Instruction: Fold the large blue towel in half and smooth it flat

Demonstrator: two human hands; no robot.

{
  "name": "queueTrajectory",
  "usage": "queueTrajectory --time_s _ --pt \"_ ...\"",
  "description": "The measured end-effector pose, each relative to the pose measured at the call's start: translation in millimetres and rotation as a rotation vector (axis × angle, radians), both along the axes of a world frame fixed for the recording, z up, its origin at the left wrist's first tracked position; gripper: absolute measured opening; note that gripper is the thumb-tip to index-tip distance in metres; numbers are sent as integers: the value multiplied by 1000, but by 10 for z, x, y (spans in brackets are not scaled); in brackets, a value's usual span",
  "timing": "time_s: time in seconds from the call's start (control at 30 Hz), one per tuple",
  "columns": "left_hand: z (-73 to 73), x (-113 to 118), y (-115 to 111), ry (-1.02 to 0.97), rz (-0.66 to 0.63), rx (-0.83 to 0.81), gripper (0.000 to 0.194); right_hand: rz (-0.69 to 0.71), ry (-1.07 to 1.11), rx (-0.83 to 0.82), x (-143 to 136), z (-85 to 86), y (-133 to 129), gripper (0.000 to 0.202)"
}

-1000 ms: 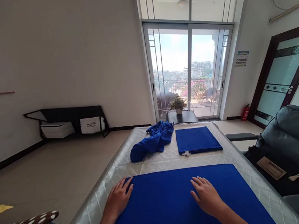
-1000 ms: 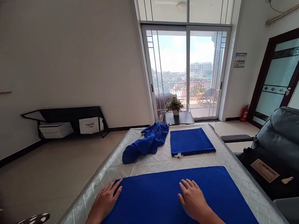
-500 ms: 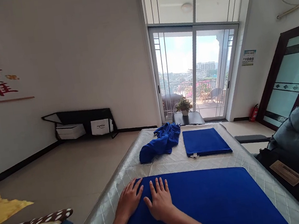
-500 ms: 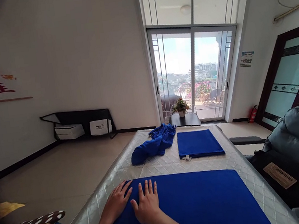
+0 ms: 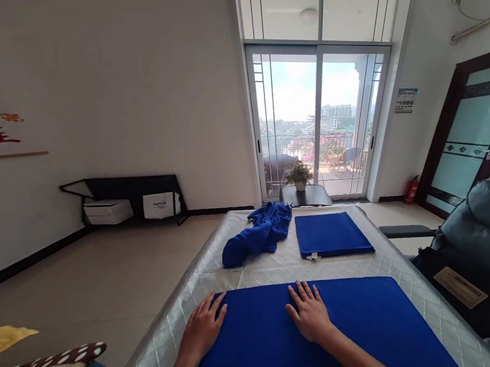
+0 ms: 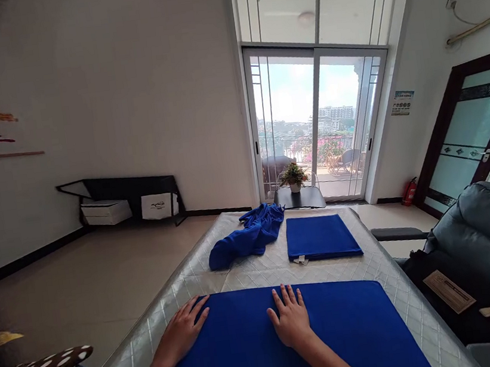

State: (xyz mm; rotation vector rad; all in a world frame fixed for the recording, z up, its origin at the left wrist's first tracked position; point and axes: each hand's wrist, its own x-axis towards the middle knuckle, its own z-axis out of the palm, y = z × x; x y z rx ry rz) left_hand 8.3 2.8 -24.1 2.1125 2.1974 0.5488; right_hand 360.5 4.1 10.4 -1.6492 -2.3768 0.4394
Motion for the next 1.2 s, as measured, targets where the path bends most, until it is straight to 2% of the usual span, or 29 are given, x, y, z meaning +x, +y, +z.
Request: queueTrajectory --time_s 0.17,0.33,0.4,0.47,0.6,0.73,0.83,0.93,1.0,1.07,1.1,1.17,1.2 --pt "-24 -11 16 8 6 -22 61 -134 -120 4 1067 -51 39 70" --pt "-64 -22 37 11 -10 6 61 -296 -239 69 2287 -209 88 65" --pt "-75 -25 43 21 -3 -8 63 -362 -262 98 2676 -275 94 63" --pt "-77 -23 40 30 4 -26 64 -402 -263 113 2938 -323 96 63" --pt "-51 2 10 32 5 -35 65 -403 -229 134 3112 -318 126 62" --pt "-43 33 -2 52 13 -34 65 -434 -148 175 3133 -186 205 56" --pt "-97 -13 28 99 1 -53 65 -450 -23 212 3192 -104 264 50" --pt "-155 -110 70 157 -32 -69 61 -471 69 232 3254 -104 295 48" --pt "-144 -122 95 191 -40 -87 60 -478 88 243 3277 -141 306 48" --pt "-71 -1 113 210 -6 -86 61 -490 105 257 3288 -189 319 47" --pt "-14 130 116 205 16 -68 64 -497 112 263 3292 -212 328 47" --pt "127 545 93 162 28 -13 69 -511 126 273 3302 -251 352 46" --pt "201 821 59 122 -9 9 67 -516 134 276 3310 -267 365 46"
